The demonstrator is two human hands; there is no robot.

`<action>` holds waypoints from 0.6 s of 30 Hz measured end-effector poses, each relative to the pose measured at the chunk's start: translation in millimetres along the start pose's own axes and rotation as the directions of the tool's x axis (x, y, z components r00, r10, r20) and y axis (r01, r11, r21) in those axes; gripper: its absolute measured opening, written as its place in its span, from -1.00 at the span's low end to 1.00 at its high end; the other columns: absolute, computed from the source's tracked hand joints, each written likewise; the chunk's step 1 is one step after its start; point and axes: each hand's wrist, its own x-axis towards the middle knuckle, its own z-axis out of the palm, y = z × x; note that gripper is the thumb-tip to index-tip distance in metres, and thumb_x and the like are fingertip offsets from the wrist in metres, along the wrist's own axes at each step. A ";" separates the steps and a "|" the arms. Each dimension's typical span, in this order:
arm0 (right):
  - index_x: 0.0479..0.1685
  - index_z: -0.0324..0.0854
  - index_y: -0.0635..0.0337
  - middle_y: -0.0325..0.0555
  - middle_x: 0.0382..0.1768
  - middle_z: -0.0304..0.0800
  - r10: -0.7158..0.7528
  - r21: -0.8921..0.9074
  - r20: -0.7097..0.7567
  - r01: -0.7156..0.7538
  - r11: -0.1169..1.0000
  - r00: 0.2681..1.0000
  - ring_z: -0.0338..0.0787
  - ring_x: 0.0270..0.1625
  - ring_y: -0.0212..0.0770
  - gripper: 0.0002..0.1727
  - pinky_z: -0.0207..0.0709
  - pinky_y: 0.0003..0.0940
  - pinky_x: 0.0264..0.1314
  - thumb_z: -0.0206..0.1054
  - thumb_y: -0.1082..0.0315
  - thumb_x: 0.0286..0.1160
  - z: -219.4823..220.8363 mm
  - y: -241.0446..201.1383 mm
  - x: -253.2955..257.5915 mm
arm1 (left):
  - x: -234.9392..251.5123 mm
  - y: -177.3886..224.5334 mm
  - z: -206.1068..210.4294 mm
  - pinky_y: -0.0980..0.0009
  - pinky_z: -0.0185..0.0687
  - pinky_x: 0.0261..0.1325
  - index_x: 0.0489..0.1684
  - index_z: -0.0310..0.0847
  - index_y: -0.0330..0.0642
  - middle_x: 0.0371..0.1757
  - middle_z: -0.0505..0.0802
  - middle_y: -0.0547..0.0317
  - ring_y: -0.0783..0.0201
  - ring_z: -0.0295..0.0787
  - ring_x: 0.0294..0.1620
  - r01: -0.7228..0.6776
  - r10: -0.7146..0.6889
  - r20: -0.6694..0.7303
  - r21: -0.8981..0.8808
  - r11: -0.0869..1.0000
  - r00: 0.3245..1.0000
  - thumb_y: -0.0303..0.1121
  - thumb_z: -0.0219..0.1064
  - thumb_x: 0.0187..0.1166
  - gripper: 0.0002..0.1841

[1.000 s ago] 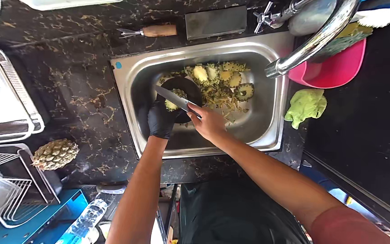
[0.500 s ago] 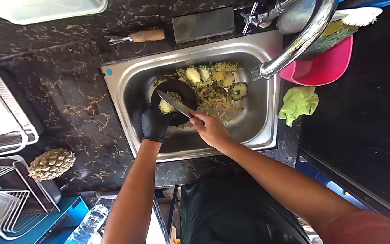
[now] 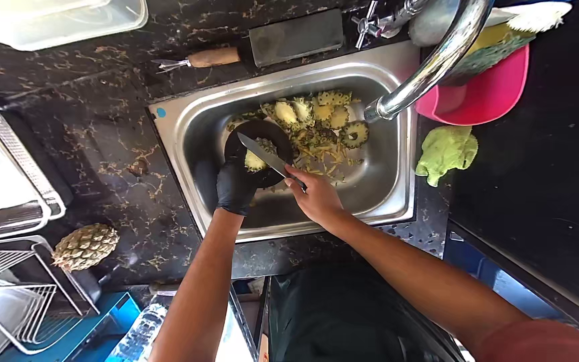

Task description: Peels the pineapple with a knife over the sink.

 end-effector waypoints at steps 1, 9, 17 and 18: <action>0.68 0.47 -0.52 -0.23 0.19 0.87 0.001 0.002 0.005 -0.001 1.000 1.000 0.86 0.15 -0.10 -0.49 0.70 0.12 0.16 0.10 -0.16 0.78 0.7 0.4 1.2 | 0.3 2.3 0.8 -0.29 0.67 0.21 0.66 0.44 0.15 0.28 0.80 -0.10 -0.15 0.80 0.20 0.010 -0.010 -0.006 0.021 1.000 1.000 0.09 0.70 0.16 -0.09; 0.62 0.51 -0.54 -0.26 0.16 0.89 -0.032 0.055 0.024 0.030 0.998 0.999 0.89 0.05 -0.06 -0.51 0.71 0.23 0.04 0.04 -0.21 0.79 -3.9 -12.3 13.9 | 4.1 13.1 -2.5 -0.36 0.67 0.08 0.50 0.57 0.13 0.13 0.85 -0.10 -0.21 0.82 0.09 0.065 -0.067 0.017 0.111 0.992 0.998 0.17 0.71 0.08 -0.14; 0.59 0.57 -0.43 -0.20 0.13 0.90 -0.060 0.091 0.021 0.058 0.994 0.998 0.89 0.02 -0.01 -0.53 0.71 0.24 -0.02 0.07 -0.15 0.80 -7.3 -20.8 23.4 | 4.2 13.7 0.0 -0.35 0.66 0.10 0.51 0.58 0.13 0.13 0.86 -0.09 -0.19 0.82 0.10 0.036 -0.036 -0.001 0.122 0.992 0.999 0.12 0.71 0.11 -0.17; 0.61 0.54 -0.47 -0.25 0.17 0.89 -0.055 0.084 0.031 0.052 0.995 0.998 0.89 0.07 -0.06 -0.52 0.71 0.21 0.05 0.04 -0.18 0.80 -7.4 -14.1 19.0 | 3.8 13.8 -0.3 -0.34 0.67 0.11 0.52 0.57 0.14 0.14 0.86 -0.09 -0.20 0.82 0.11 0.030 -0.030 -0.002 0.122 0.992 1.000 0.12 0.72 0.11 -0.16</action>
